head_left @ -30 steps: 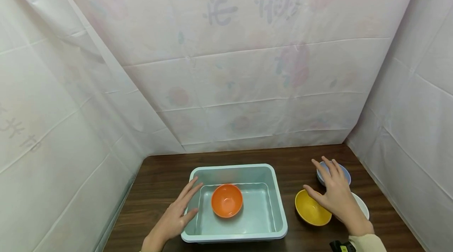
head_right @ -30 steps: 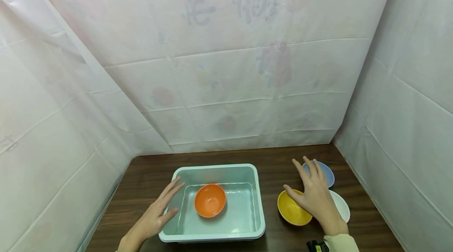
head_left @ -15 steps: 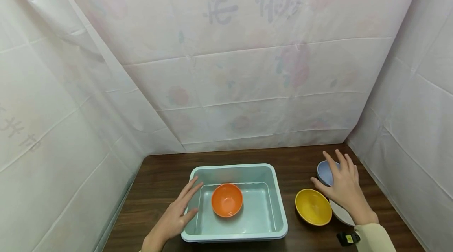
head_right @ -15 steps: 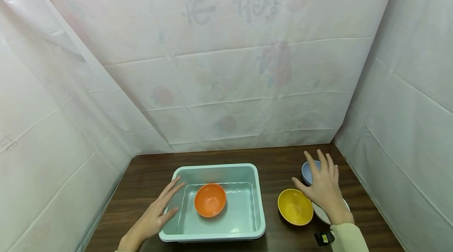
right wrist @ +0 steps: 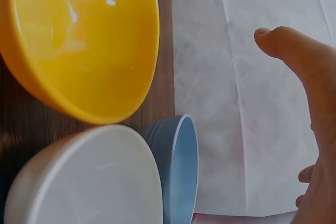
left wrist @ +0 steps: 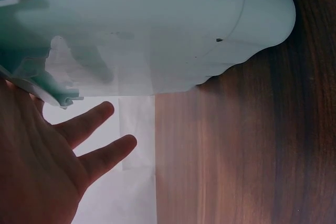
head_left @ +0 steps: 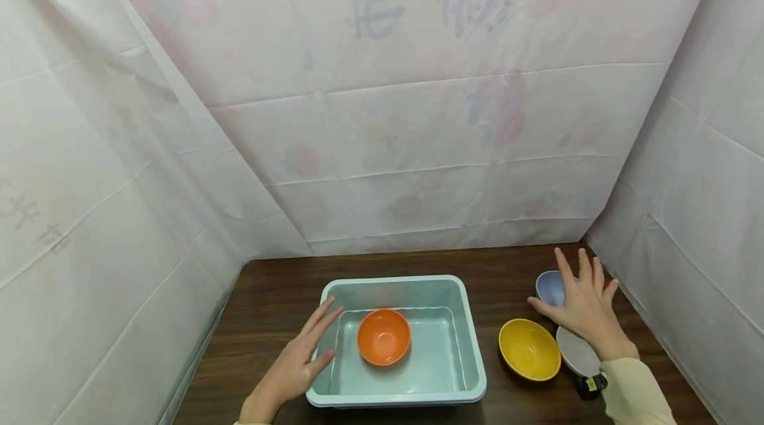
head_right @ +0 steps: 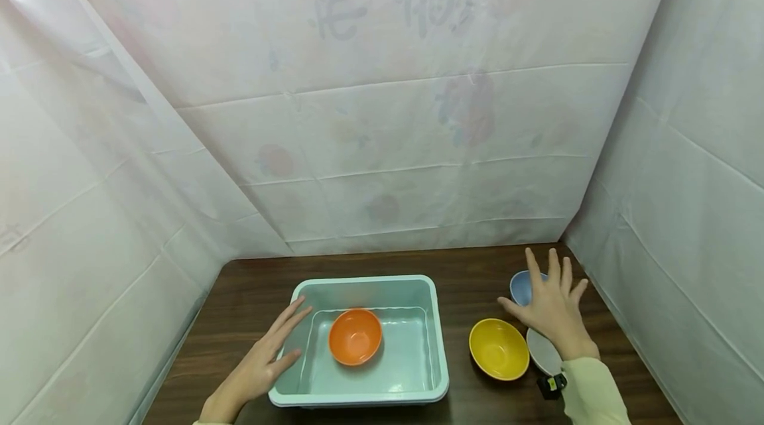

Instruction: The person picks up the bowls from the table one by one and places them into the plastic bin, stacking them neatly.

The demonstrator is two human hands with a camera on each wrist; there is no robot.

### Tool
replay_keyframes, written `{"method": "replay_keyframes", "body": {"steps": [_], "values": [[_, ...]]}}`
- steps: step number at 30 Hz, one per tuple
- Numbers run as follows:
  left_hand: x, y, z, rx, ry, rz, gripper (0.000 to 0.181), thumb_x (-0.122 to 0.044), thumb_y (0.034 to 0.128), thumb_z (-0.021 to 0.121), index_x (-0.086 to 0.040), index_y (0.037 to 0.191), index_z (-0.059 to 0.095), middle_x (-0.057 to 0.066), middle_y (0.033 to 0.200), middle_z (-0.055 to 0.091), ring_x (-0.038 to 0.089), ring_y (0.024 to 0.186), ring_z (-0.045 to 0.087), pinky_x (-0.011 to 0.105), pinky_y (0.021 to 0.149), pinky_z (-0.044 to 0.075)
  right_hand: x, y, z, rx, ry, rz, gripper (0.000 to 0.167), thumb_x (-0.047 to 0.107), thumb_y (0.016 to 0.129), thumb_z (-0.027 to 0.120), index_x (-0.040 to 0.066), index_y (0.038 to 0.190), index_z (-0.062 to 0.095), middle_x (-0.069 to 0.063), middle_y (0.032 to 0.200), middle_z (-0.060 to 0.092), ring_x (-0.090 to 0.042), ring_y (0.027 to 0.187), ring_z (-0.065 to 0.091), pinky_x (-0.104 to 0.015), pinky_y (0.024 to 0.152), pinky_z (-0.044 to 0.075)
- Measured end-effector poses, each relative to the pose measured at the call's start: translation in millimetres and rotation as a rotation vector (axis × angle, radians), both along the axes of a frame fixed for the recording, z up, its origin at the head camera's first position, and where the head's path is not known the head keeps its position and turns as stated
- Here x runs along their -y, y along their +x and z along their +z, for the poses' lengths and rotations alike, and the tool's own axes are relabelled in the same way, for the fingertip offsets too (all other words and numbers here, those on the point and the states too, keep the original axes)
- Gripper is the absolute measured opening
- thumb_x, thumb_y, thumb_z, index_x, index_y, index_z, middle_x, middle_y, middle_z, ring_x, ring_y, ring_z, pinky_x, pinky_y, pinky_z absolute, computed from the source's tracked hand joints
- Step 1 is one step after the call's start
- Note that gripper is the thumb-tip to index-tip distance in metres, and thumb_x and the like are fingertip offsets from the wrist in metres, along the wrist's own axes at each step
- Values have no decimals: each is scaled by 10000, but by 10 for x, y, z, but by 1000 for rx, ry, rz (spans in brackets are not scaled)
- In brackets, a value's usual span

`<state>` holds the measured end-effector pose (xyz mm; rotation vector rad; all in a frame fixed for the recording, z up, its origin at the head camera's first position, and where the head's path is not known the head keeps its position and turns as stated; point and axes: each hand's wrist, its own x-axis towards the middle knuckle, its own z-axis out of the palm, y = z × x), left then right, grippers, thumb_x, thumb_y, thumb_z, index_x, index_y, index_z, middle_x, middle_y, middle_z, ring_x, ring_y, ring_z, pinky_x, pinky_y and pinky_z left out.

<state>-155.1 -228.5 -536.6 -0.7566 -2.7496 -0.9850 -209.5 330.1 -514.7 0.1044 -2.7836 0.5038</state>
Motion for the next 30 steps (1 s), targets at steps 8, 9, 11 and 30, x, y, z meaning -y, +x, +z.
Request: {"method": "replay_keyframes", "body": {"steps": [8,9,11,30], "values": [[-9,1,14,-13,12,5,634,-299,1035,603,-336,1609,337,40,1713,251,351,1484,410,641,995,498,-123,-126,-41,123,6,-11,1286,697,783,756,138,1666,7,-435,1618,-35,-727,1432,-41,-963,905,10],[-8,0,12,-14,10,5,635,-300,1035,602,-339,1609,334,42,1712,252,354,1482,412,641,994,498,-139,-140,-44,139,1,-8,1288,697,784,754,134,1665,3,-439,1615,-44,-732,1427,-51,-965,900,11],[-5,0,5,-17,10,4,635,-298,1034,604,-333,1609,337,46,1711,254,358,1480,414,638,991,502,-169,-168,-49,177,-3,-4,1299,714,784,742,123,1662,-13,-452,1607,-63,-742,1418,-76,-965,896,6],[-1,-8,-17,-31,-7,-8,637,-298,1040,597,-317,1616,327,55,1715,238,360,1485,407,617,993,510,-274,-403,-61,478,-7,-10,1287,725,774,747,4,1615,92,-507,1541,3,-769,1369,30,-926,918,226]]}}
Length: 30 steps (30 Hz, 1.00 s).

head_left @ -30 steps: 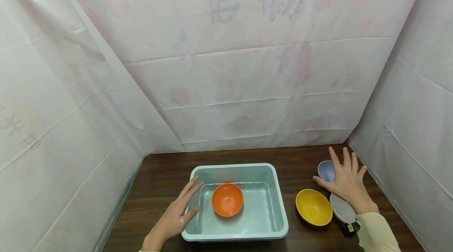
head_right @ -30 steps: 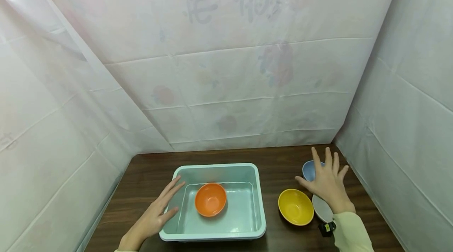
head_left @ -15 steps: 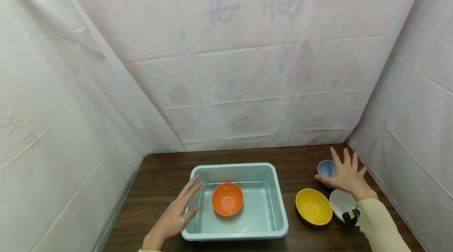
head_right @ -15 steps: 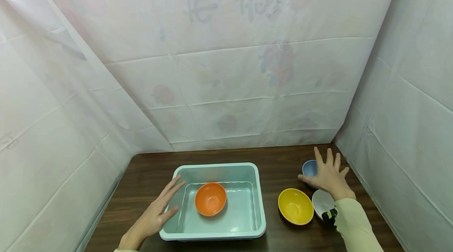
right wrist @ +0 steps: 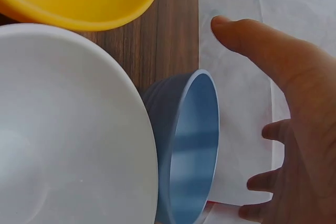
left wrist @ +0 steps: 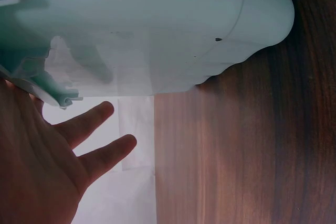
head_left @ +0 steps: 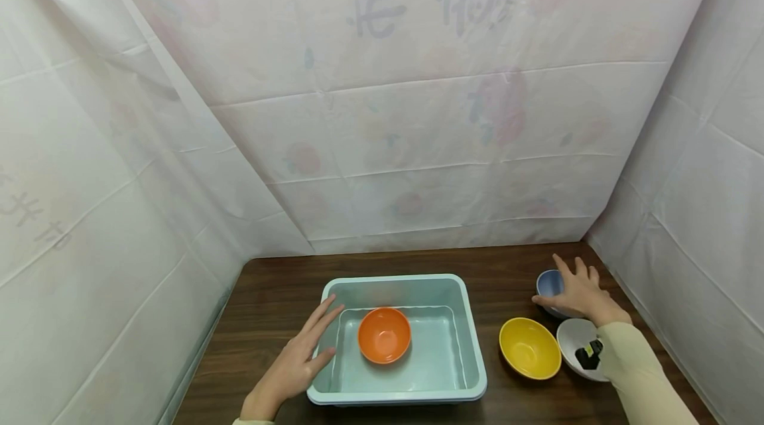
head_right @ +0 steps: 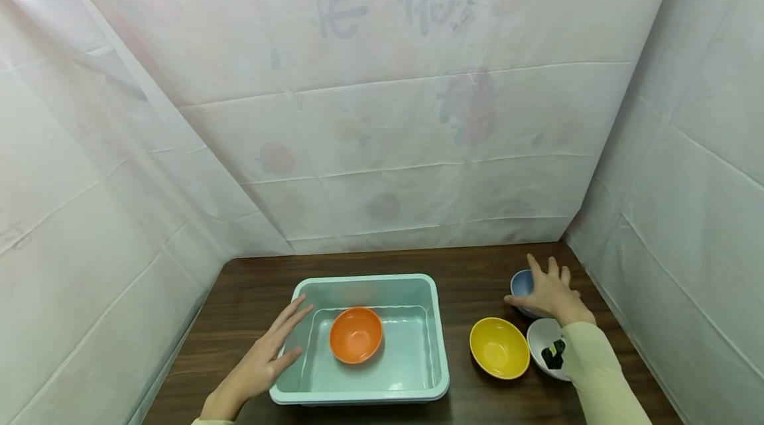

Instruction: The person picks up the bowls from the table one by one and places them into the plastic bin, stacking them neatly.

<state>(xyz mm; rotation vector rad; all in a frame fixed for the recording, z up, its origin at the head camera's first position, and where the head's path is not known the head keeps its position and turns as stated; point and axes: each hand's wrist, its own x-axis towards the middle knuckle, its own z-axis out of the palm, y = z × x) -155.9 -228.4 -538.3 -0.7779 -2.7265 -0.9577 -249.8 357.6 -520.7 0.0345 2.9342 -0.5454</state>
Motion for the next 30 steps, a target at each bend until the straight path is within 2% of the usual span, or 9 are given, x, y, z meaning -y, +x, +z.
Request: {"method": "replay_keyframes", "body": {"steps": [6,11,16,25,30], "values": [[8,0,7,-9,2,-3,639,-286,1040,598,-302,1618,326,72,1714,237,376,1485,401,625,985,510,2,-42,13,34,-6,18,1218,673,789,764,-53,1575,184,-528,1509,44,-780,1331,80,-904,937,257],[6,15,18,-20,-3,-2,653,-275,1034,611,-290,1620,324,76,1714,236,378,1483,404,595,975,528,-2,-52,28,49,18,23,1166,657,798,764,-55,1558,239,-520,1495,110,-768,1305,154,-901,920,281],[3,20,22,-20,9,4,659,-268,1027,620,-300,1618,329,68,1714,242,371,1482,408,567,959,546,-11,-59,46,61,33,26,1145,666,805,750,-39,1560,257,-510,1494,134,-764,1294,186,-897,900,303],[-7,21,36,-8,13,2,630,-275,1032,611,-253,1610,362,71,1711,250,364,1479,412,588,988,524,-27,-86,46,100,15,38,1137,634,802,767,-66,1546,269,-520,1474,145,-754,1258,229,-865,897,352],[-5,22,31,-11,7,2,643,-269,1025,621,-271,1611,356,80,1708,259,362,1478,415,589,994,521,-26,-104,24,117,9,42,1134,614,805,775,-67,1551,260,-529,1455,163,-748,1240,264,-849,900,369]]}}
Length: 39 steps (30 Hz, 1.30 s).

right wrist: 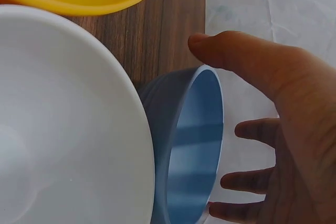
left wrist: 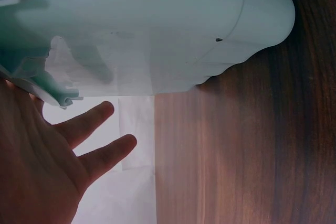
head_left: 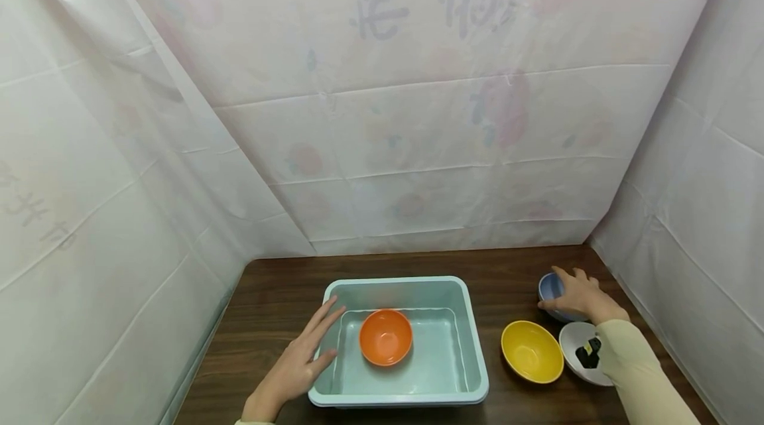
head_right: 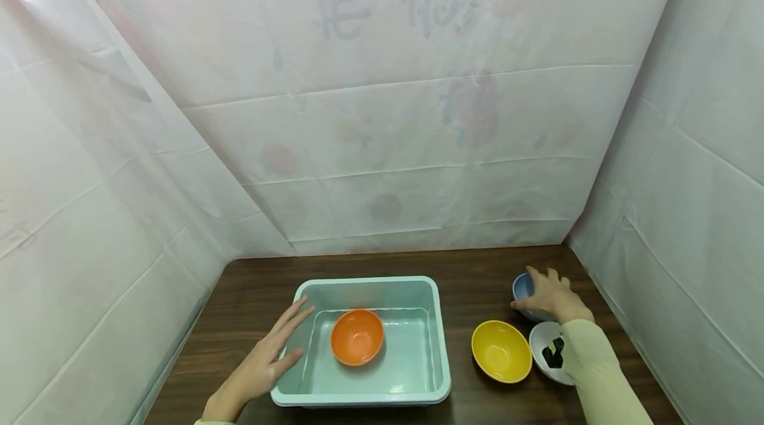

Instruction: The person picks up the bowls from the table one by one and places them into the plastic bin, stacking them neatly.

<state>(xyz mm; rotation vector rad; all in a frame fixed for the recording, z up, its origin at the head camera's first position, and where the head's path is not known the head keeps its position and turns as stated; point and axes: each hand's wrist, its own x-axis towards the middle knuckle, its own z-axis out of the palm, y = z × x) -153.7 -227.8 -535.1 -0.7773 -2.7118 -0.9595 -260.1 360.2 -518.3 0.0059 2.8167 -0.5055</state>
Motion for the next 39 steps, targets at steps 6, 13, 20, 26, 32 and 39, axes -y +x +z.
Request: {"method": "replay_keyframes", "body": {"steps": [6,13,20,26,32,39], "values": [[3,-6,-22,-8,-2,0,627,-270,1020,624,-226,1600,389,84,1706,262,369,1458,444,567,955,548,3,-12,-27,8,-4,-10,1118,587,815,776,-71,1554,257,-524,1457,158,-742,1244,268,-846,907,370],[0,-6,-10,13,10,-9,601,-284,1032,609,-204,1592,406,85,1711,246,387,1433,469,533,885,579,-16,-23,-78,-21,21,3,1083,571,819,778,-81,1539,299,-514,1496,172,-769,1261,259,-867,921,336],[1,-7,1,50,23,-9,585,-308,1037,602,-209,1585,423,65,1717,232,379,1419,488,510,851,590,-9,-23,-94,-15,23,3,1090,580,816,779,-74,1544,298,-502,1502,186,-759,1278,258,-860,918,350],[3,-19,-17,29,11,-11,586,-303,1036,598,-262,1589,409,59,1716,238,367,1416,495,524,883,580,-17,-44,-104,-25,36,11,1062,575,823,775,-76,1531,323,-508,1465,243,-762,1257,273,-860,913,349],[7,-22,-21,-14,-6,-13,612,-284,1016,629,-261,1588,412,81,1707,258,342,1361,552,458,860,586,-7,-32,-78,-23,31,3,1049,566,825,777,-64,1532,326,-502,1451,257,-744,1261,283,-851,904,371],[7,-13,-25,-3,-4,-2,626,-312,1009,639,-295,1588,403,68,1707,260,314,1318,580,405,813,584,-5,-31,-93,-37,31,6,1062,594,810,775,-42,1536,332,-496,1451,253,-730,1267,285,-845,879,392]]}}
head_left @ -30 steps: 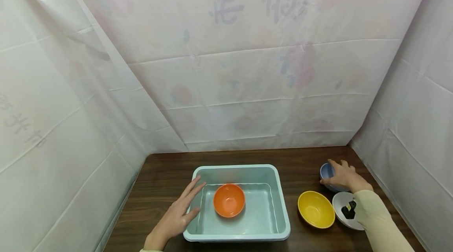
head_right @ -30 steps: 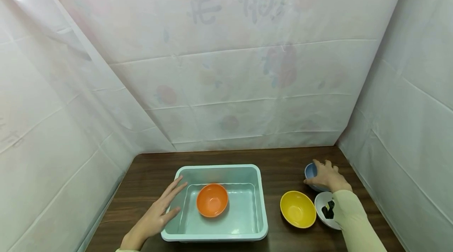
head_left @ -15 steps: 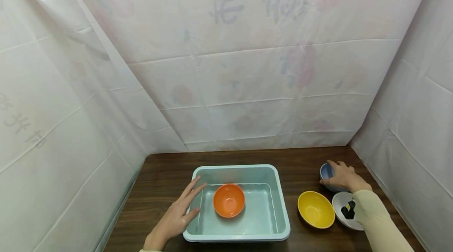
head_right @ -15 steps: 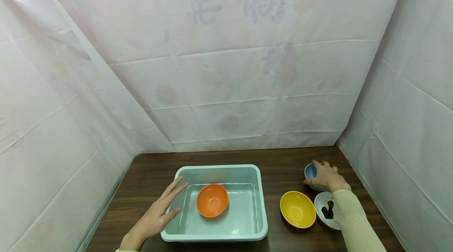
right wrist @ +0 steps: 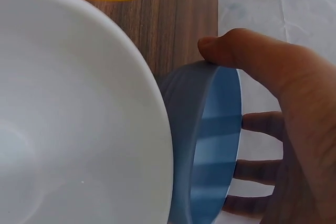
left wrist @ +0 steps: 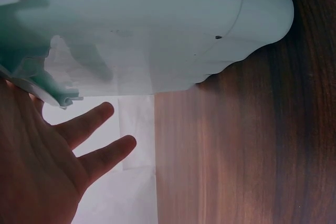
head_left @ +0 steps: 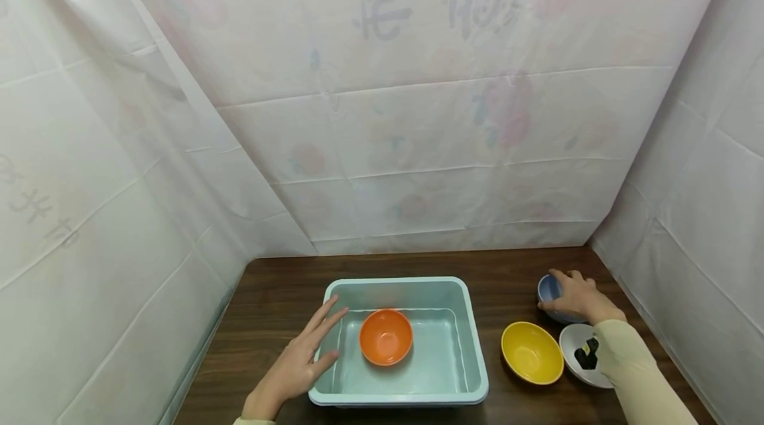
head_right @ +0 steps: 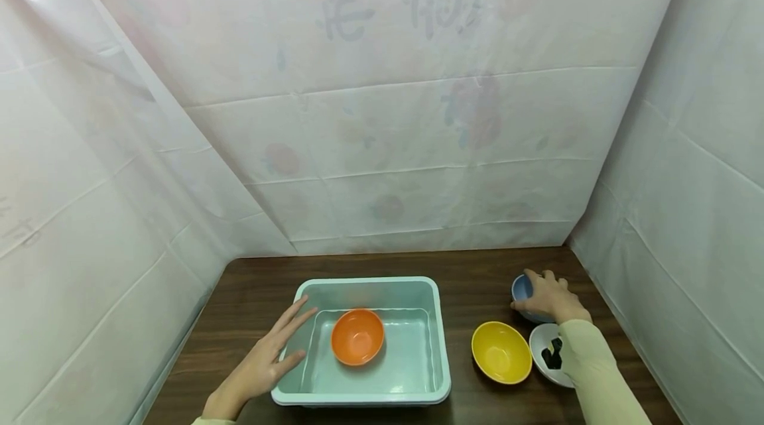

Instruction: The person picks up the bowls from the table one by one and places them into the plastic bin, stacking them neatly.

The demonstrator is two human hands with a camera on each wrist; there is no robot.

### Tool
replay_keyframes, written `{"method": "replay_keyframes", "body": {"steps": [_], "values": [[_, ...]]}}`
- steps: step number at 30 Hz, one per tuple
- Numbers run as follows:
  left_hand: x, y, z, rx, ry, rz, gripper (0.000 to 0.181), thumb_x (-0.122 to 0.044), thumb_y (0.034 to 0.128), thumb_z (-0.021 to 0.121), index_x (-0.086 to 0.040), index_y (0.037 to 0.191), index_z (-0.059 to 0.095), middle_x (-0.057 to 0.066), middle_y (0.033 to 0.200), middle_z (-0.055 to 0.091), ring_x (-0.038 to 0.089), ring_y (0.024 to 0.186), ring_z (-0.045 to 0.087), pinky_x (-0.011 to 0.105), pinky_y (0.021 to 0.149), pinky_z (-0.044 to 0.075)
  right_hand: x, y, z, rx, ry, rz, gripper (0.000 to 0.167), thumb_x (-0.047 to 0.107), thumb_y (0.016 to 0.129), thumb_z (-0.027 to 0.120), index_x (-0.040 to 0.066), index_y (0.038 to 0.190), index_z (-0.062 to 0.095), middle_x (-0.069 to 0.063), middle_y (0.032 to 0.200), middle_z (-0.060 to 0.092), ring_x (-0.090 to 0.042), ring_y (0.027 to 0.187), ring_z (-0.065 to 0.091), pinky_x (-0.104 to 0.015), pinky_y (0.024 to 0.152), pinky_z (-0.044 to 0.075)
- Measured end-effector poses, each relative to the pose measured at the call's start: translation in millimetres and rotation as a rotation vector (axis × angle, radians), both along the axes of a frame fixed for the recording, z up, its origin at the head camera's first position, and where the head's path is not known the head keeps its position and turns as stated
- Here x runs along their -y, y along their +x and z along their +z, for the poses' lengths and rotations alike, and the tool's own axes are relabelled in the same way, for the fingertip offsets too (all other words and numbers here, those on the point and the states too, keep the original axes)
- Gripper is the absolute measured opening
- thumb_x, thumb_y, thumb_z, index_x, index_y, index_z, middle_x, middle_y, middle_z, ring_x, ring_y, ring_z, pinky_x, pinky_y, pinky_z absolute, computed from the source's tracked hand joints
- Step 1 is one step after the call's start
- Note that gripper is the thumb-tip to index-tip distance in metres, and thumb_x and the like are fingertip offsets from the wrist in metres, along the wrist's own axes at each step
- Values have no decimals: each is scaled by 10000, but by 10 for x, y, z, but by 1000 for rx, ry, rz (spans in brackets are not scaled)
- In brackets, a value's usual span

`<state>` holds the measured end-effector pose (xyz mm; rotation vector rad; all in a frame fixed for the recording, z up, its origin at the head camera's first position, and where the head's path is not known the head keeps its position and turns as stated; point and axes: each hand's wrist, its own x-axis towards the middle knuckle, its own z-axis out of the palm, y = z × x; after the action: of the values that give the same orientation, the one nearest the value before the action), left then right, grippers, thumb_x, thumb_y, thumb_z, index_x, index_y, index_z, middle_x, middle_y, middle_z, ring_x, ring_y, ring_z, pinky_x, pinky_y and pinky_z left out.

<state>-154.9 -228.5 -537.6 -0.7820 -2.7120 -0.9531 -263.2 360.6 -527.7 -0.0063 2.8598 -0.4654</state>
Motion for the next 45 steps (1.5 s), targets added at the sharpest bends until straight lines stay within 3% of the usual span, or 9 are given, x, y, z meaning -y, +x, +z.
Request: {"method": "replay_keyframes", "body": {"steps": [10,21,28,36,45], "values": [[-2,-13,0,17,5,4,634,-328,1012,627,-324,1595,378,52,1712,250,342,1372,538,445,842,584,37,-27,45,-17,11,-7,1032,568,816,774,-21,1542,335,-481,1450,258,-694,1253,307,-833,863,414],[-9,4,22,29,3,12,627,-352,1018,618,-297,1597,386,50,1717,239,348,1434,481,570,919,554,103,-26,121,-29,24,16,988,558,827,761,12,1546,358,-490,1449,257,-698,1236,323,-829,862,417],[-9,5,17,26,15,1,637,-340,1013,627,-283,1598,382,66,1717,236,371,1461,439,601,942,537,176,35,189,-47,16,40,974,548,819,777,41,1550,380,-477,1466,257,-701,1243,323,-797,805,456],[-6,8,-6,11,26,-15,663,-329,996,644,-305,1599,370,83,1715,232,399,1474,412,650,961,509,270,104,291,-60,33,51,948,545,817,783,52,1536,412,-464,1457,294,-678,1223,361,-816,842,430],[-13,-4,-35,32,68,-10,639,-322,990,652,-223,1580,428,65,1716,236,394,1498,365,694,1002,457,339,171,363,-91,52,70,948,559,792,797,65,1518,439,-460,1427,331,-660,1175,402,-823,843,420]]}}
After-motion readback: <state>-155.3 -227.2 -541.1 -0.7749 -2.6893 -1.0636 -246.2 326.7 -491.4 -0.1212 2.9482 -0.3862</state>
